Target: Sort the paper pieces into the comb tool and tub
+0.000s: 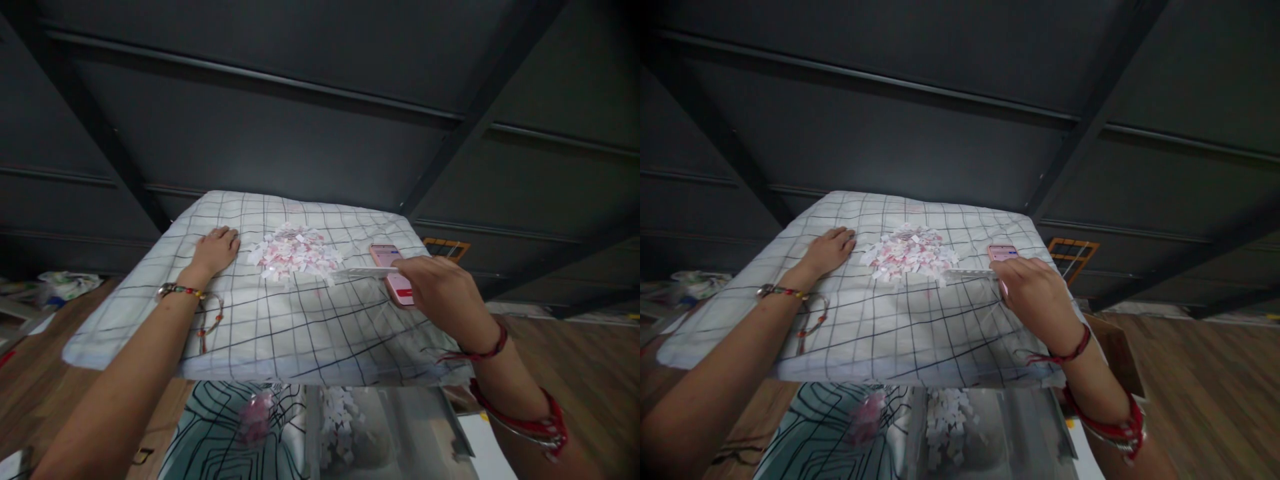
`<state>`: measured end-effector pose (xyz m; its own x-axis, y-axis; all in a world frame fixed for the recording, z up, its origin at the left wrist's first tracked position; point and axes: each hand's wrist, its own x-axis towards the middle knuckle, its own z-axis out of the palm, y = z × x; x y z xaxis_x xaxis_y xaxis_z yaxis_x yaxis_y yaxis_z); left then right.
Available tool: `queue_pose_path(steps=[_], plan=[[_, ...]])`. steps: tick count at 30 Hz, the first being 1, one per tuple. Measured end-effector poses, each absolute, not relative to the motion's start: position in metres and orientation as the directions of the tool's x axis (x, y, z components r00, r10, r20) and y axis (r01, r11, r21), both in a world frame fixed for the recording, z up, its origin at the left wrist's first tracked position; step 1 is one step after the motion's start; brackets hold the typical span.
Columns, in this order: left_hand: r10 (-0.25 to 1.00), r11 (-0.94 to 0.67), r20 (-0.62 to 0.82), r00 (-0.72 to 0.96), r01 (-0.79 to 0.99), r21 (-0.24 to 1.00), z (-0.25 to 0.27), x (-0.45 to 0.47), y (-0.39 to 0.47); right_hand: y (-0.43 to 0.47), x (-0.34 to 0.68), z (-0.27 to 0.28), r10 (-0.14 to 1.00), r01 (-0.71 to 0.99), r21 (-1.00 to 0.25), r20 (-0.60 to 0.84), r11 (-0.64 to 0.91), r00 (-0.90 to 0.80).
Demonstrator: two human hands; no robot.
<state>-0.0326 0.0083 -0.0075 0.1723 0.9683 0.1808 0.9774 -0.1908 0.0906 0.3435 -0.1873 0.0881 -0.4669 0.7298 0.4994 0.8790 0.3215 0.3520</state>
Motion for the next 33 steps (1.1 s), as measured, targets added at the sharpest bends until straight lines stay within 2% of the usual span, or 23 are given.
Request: queue_pose_path(steps=[11,18,24,33], plan=[[0.966,-0.199,0.188,0.179,0.975,0.099,-0.006,-0.032,0.007,-0.178,0.342,0.085,0.784,0.909,0.341,0.483,0.241,-0.389],[0.972,-0.177,0.174,0.158,0.979,0.100,-0.007,-0.032,0.009,-0.188,0.348,0.080,0.753,0.900,0.279,0.495,0.334,-0.433],[0.967,-0.200,0.182,0.181,0.975,0.095,-0.009,-0.033,0.011,-0.181,0.348,0.078,0.779,0.932,0.272,0.519,0.241,-0.353],[0.975,-0.179,0.152,0.163,0.979,0.099,-0.006,-0.032,0.008,-0.180,0.348,0.077,0.787,0.938,0.272,0.521,0.215,-0.331]])
